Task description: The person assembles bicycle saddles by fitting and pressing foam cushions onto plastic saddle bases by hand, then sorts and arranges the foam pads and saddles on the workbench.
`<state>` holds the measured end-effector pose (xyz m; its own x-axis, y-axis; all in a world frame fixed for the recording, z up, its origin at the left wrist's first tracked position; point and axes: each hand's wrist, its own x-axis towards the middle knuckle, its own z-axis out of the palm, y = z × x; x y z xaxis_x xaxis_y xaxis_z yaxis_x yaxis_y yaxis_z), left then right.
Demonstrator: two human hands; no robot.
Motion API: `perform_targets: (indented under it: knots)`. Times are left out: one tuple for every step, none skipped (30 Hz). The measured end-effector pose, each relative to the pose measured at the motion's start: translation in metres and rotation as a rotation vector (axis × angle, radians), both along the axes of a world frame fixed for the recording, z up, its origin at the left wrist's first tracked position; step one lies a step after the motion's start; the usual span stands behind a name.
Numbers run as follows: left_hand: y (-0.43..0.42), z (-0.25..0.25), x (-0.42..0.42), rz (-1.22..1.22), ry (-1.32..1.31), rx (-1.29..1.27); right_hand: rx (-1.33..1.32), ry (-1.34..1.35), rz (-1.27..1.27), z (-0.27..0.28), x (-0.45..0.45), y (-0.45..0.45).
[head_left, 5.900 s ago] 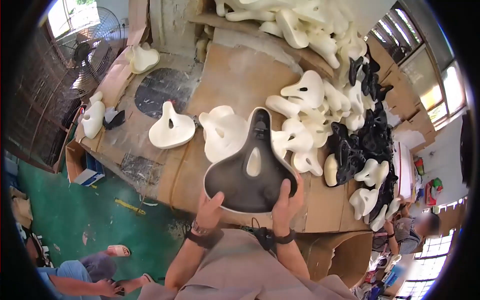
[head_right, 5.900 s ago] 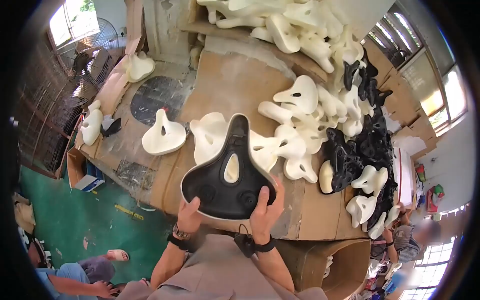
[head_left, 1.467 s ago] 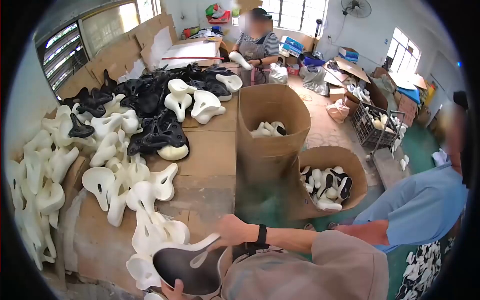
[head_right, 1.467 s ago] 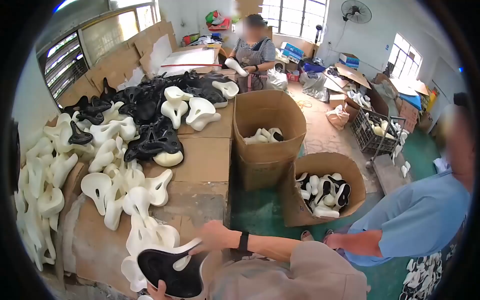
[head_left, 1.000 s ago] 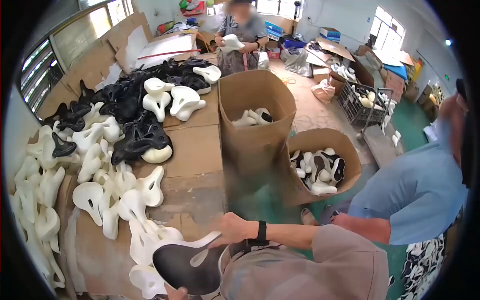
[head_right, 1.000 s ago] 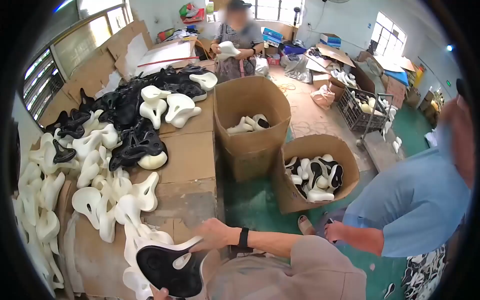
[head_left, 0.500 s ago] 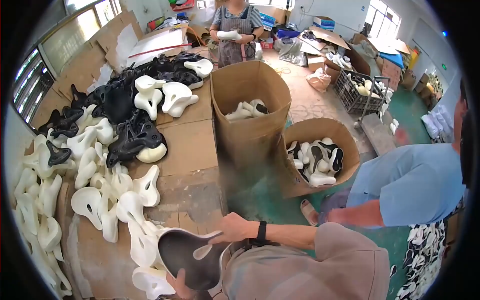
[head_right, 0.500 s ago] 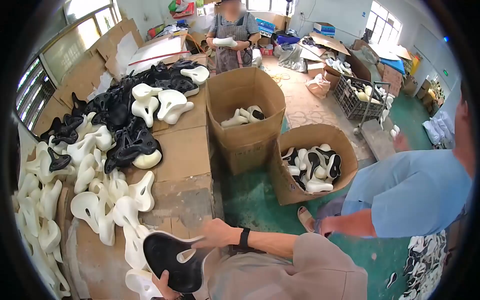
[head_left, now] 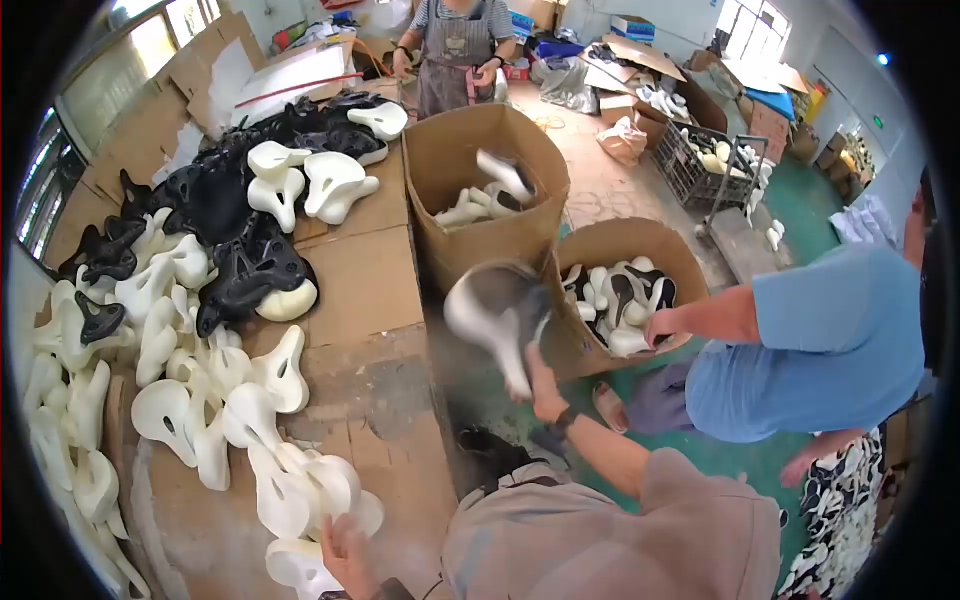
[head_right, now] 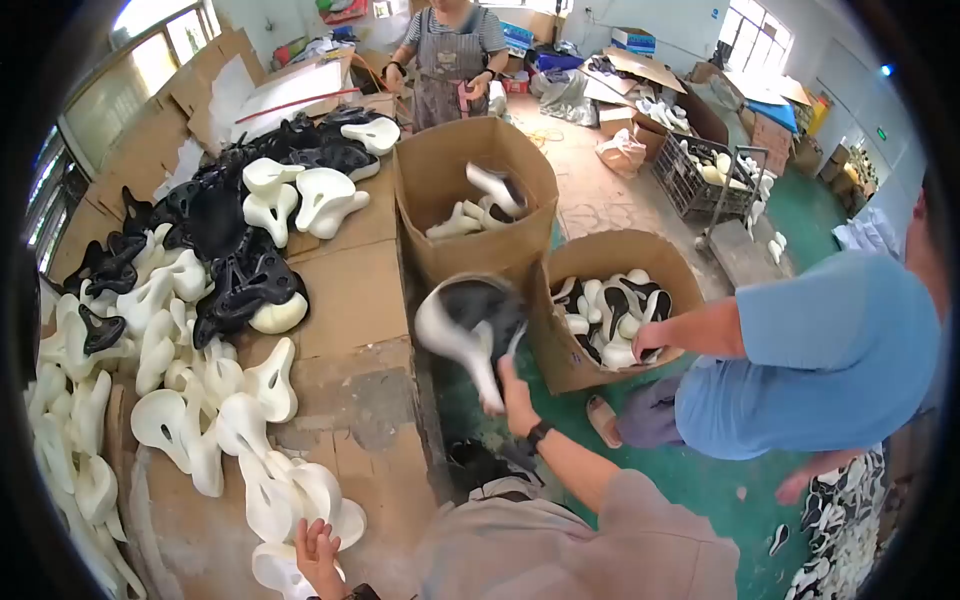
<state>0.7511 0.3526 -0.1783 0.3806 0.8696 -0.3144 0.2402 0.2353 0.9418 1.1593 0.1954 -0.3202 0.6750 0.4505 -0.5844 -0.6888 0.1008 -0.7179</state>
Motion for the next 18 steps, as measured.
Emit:
perform_targets:
  knots:
    - [0.0,-0.004,-0.008,0.044,-0.021,-0.003,0.172,0.075,-0.107,-0.002,0.012,-0.002]
    - [0.002,-0.008,-0.011,0.086,-0.046,-0.004,0.112,0.015,-0.161,0.009,0.021,0.005]
    - [0.004,-0.008,-0.013,0.074,-0.041,-0.01,0.051,-0.045,-0.214,0.022,0.026,0.014]
    - [0.006,-0.006,-0.015,0.097,-0.019,-0.006,0.047,-0.041,-0.223,0.028,0.029,0.018]
    - [0.008,-0.006,-0.016,0.124,0.002,0.001,0.039,-0.088,-0.138,0.034,0.031,0.022]
    - [0.01,-0.007,-0.019,0.123,0.003,0.0,0.031,-0.135,-0.048,0.036,0.032,0.027]
    - [0.014,-0.009,-0.022,0.142,0.024,0.016,0.028,-0.134,-0.048,0.033,0.029,0.032]
    - [0.015,-0.01,-0.024,0.162,0.045,0.031,0.014,-0.161,0.018,0.028,0.024,0.036]
    - [0.017,-0.01,-0.027,0.165,0.047,0.028,0.0,-0.188,0.086,0.024,0.019,0.04]
    - [0.018,-0.006,-0.027,0.193,0.07,0.048,-0.016,-0.142,0.121,0.022,0.013,0.045]
    - [0.019,-0.005,-0.028,0.22,0.094,0.067,-0.018,-0.141,0.127,0.017,0.006,0.05]
    - [0.022,-0.011,-0.034,0.225,0.097,0.064,-0.037,-0.127,0.196,0.01,-0.001,0.053]
    - [0.026,-0.021,-0.044,0.251,0.125,0.087,-0.055,-0.113,0.263,0.005,-0.009,0.056]
    - [0.029,-0.025,-0.05,0.275,0.152,0.11,-0.094,-0.104,0.307,0.006,-0.018,0.059]
    - [0.03,-0.027,-0.057,0.275,0.155,0.107,-0.098,-0.101,0.307,0.006,-0.025,0.061]
    - [0.031,-0.024,-0.06,0.269,0.41,0.218,-0.112,-0.128,0.425,0.004,-0.03,0.062]
    - [0.033,-0.023,-0.064,0.257,0.664,0.33,-0.125,-0.156,0.541,0.001,-0.035,0.063]
    - [0.038,-0.051,-0.085,0.341,0.713,0.421,-0.132,-0.184,0.592,-0.004,-0.039,0.066]
